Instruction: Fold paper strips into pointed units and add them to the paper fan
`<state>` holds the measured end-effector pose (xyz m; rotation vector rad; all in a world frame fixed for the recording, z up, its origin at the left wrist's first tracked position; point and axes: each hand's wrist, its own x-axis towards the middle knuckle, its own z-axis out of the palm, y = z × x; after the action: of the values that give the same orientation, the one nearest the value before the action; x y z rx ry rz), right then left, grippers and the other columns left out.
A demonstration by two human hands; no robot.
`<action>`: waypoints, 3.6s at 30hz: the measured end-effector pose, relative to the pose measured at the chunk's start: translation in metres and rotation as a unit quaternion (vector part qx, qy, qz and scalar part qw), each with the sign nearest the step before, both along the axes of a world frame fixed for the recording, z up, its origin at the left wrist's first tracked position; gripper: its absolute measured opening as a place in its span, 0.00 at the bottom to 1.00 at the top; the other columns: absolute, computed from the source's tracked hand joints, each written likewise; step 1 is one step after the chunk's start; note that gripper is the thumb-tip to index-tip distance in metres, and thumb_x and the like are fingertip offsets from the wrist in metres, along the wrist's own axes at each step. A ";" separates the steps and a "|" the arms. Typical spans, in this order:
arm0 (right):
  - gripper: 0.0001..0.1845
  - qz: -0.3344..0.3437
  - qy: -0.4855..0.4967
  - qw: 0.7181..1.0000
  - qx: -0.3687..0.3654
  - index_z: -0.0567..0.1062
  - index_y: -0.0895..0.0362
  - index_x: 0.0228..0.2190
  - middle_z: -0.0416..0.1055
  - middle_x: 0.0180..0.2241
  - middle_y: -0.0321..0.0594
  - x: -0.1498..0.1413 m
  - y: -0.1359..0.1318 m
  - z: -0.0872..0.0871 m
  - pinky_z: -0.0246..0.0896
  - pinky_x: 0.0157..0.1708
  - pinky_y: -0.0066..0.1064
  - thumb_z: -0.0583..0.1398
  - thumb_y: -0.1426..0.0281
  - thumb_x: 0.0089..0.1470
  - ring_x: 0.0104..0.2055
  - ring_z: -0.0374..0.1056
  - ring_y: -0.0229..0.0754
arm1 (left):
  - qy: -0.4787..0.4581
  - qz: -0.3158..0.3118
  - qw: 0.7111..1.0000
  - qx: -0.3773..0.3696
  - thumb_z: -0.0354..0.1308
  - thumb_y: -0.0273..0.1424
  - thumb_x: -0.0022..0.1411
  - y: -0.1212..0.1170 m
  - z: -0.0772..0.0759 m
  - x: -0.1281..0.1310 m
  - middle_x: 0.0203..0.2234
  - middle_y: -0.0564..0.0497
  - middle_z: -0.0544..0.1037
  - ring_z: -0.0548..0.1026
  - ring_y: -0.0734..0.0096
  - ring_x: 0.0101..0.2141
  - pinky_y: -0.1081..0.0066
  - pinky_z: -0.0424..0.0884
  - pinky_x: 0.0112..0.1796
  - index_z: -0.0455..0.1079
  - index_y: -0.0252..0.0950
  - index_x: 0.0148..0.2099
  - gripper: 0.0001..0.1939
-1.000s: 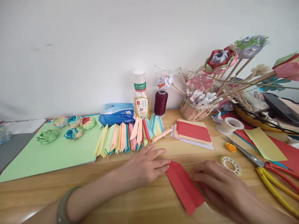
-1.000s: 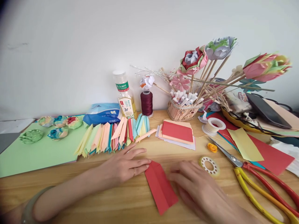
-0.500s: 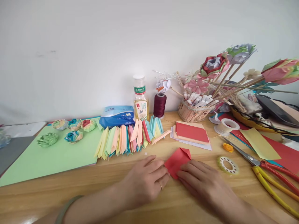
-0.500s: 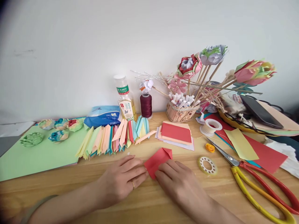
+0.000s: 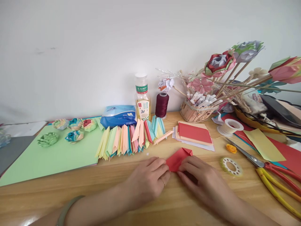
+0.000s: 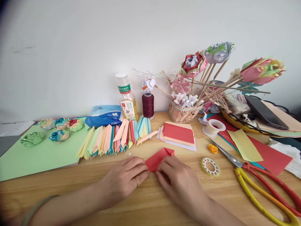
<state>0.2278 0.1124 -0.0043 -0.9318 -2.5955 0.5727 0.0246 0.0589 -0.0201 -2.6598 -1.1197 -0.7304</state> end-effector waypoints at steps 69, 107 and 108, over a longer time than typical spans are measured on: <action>0.10 -0.099 -0.025 0.988 -0.113 0.73 0.55 0.27 0.73 0.24 0.36 -0.017 0.041 0.010 0.58 0.22 0.28 0.54 0.67 0.55 0.24 0.67 0.39 | 0.099 0.054 0.994 0.011 0.49 0.26 0.67 0.011 -0.001 -0.014 0.48 0.47 0.72 0.66 0.64 0.48 0.58 0.61 0.51 0.67 0.32 0.52 0.12; 0.17 0.163 -0.006 0.968 0.192 0.73 0.63 0.36 0.71 0.33 0.46 -0.007 0.052 -0.006 0.64 0.30 0.33 0.46 0.74 0.64 0.35 0.67 0.43 | 0.129 0.056 0.990 -0.031 0.45 0.29 0.70 0.022 0.006 -0.020 0.51 0.54 0.70 0.62 0.59 0.54 0.56 0.56 0.55 0.65 0.38 0.55 0.14; 0.16 0.166 -0.005 0.967 0.195 0.73 0.63 0.36 0.71 0.33 0.47 -0.007 0.052 -0.006 0.64 0.30 0.33 0.46 0.74 0.64 0.35 0.67 0.44 | 0.129 0.056 0.990 -0.024 0.45 0.28 0.70 0.023 0.006 -0.019 0.52 0.53 0.69 0.61 0.59 0.54 0.55 0.56 0.56 0.66 0.38 0.55 0.14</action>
<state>0.2212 0.1648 -0.0100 -0.3786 -2.7476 0.1180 0.0055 0.0816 -0.0140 -2.6093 -1.2141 -0.3326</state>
